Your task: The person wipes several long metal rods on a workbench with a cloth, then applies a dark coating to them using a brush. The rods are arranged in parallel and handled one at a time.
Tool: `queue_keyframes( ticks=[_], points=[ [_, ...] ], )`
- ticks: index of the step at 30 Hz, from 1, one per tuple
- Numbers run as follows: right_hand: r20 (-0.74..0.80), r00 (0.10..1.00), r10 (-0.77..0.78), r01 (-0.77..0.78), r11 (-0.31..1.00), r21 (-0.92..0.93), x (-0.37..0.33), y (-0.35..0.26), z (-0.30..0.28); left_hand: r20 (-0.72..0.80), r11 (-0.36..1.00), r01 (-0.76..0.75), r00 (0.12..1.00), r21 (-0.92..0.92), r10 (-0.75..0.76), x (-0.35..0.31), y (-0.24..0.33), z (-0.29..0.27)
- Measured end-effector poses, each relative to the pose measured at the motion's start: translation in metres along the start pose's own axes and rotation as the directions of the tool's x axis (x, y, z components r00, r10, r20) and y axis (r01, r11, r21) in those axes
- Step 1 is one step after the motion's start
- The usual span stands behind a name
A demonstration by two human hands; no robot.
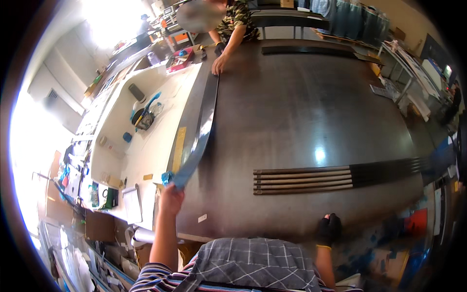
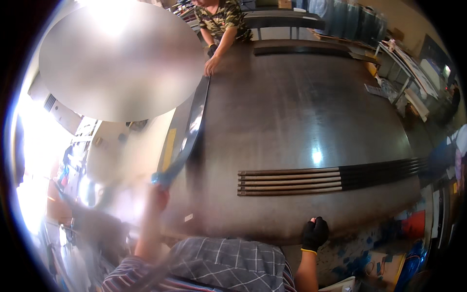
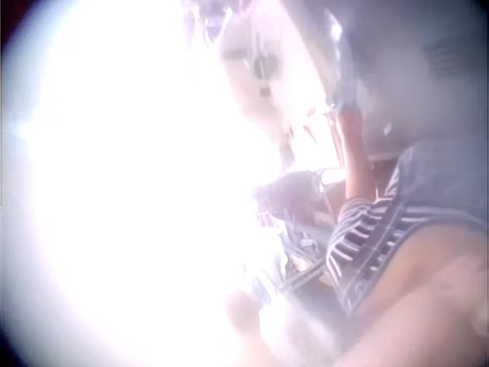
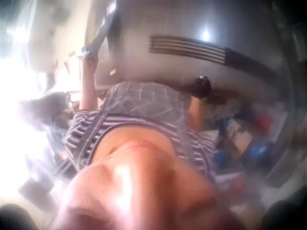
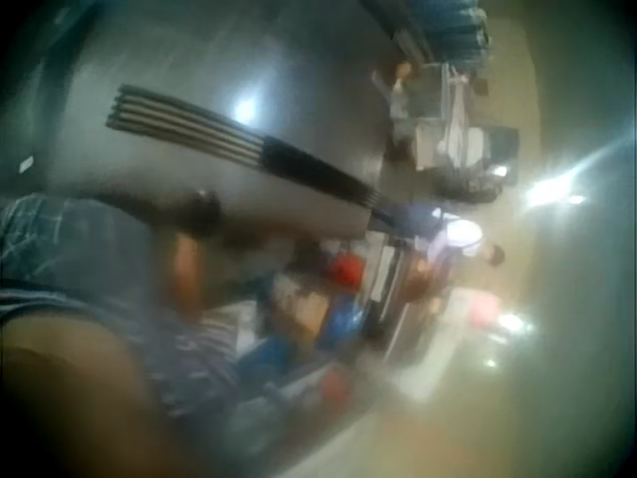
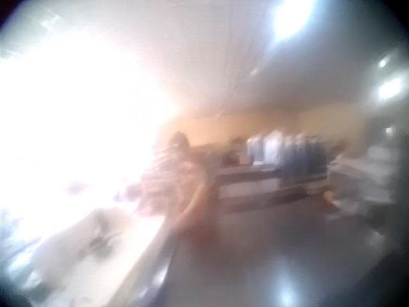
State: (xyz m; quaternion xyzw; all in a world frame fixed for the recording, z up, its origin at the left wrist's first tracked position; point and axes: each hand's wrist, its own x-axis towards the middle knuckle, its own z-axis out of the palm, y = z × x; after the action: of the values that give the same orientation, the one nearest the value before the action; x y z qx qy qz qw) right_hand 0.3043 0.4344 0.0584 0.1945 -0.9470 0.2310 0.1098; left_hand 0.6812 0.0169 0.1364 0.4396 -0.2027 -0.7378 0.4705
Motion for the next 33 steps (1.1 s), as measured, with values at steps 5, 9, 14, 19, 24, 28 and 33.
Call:
queue_keyframes(
  ticks=[5, 9, 14, 19, 24, 28, 33],
  points=[
    [0.011, 1.0, -0.004, 0.004, 1.0, -0.014, 0.005, -0.007, 0.0, -0.15, 0.906, 0.418, 0.902, 0.066, -0.405, -0.002, -0.069, -0.074],
    [-0.108, 0.989, 0.097, -0.094, 0.995, 0.029, 0.008, -0.016, 0.008, -0.123, 0.938, 0.275, 0.959, 0.21, -0.254, 0.001, -0.074, -0.127],
    [-0.031, 0.998, 0.061, -0.056, 0.988, 0.143, -0.009, -0.092, 0.004, -0.024, 0.49, -0.242, 0.879, 0.837, 0.476, -0.03, -0.06, -0.114],
    [0.127, 0.926, -0.355, 0.27, 0.859, 0.436, -0.035, -0.247, 0.03, 0.095, 0.397, -0.299, 0.884, 0.868, 0.458, -0.05, -0.006, -0.094],
    [0.148, 0.828, -0.541, 0.255, 0.598, 0.76, -0.029, -0.438, 0.067, 0.329, 0.217, -0.392, 0.903, 0.894, 0.275, -0.024, 0.022, -0.122],
    [0.338, 0.757, -0.559, -0.024, 0.494, 0.869, -0.021, -0.583, 0.115, 0.58, 0.055, -0.603, 0.786, 0.796, 0.211, 0.008, 0.033, -0.149],
    [0.618, 0.498, -0.608, -0.302, 0.546, 0.781, 0.026, -0.717, 0.206, 0.723, 0.096, -0.749, 0.66, 0.656, 0.205, 0.03, 0.033, -0.161]
  ],
)
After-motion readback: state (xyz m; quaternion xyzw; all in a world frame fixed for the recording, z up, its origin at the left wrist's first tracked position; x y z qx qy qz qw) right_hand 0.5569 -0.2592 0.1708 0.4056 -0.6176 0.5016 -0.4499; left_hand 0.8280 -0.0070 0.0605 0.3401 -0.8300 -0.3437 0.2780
